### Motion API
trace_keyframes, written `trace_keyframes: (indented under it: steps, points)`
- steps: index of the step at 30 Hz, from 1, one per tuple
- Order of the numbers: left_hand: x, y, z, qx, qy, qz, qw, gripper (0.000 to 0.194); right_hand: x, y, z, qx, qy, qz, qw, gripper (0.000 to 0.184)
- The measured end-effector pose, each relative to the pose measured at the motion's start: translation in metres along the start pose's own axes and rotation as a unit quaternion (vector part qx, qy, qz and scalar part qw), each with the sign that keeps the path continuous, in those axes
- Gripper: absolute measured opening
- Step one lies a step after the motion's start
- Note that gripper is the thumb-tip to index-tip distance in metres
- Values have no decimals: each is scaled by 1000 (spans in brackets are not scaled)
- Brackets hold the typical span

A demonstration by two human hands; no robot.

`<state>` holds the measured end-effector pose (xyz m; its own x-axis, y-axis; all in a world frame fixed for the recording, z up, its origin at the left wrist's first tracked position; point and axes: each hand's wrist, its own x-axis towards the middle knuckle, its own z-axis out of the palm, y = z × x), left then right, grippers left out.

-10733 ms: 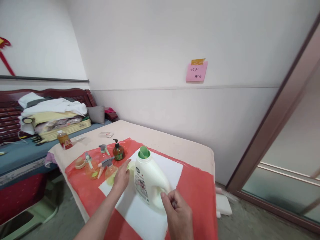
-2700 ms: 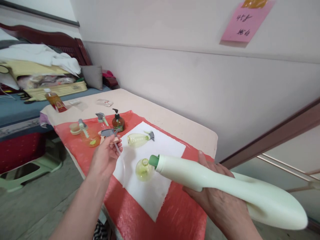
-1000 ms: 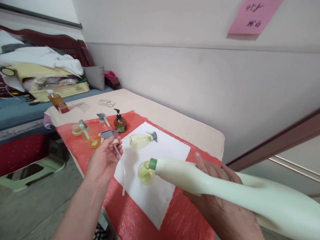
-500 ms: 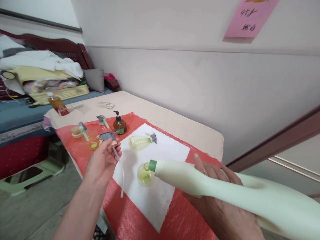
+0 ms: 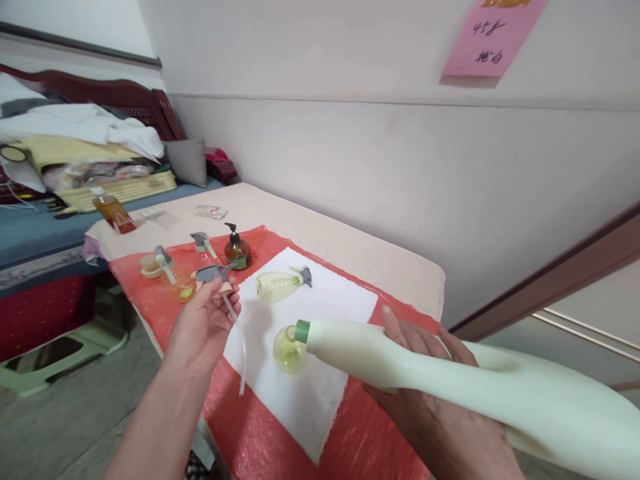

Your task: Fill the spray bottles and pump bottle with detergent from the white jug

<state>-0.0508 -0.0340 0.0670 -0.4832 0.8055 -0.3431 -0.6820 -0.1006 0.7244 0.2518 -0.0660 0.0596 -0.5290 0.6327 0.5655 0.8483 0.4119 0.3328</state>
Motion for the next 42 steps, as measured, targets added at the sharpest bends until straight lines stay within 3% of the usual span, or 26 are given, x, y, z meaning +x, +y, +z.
trace_keyframes:
  steps: [19, 30, 42]
  points:
    - [-1, 3, 1, -14, 3, 1, 1000, 5, 12, -4, -11, -4, 10, -21, 1000, 40]
    - [-1, 3, 0, -14, 4, 2, 1000, 4, 10, -2, -12, -9, 7, -34, 999, 44]
    - [0, 2, -1, -8, -2, -3, 1000, 7, 11, -5, -13, -6, 27, -32, 999, 65]
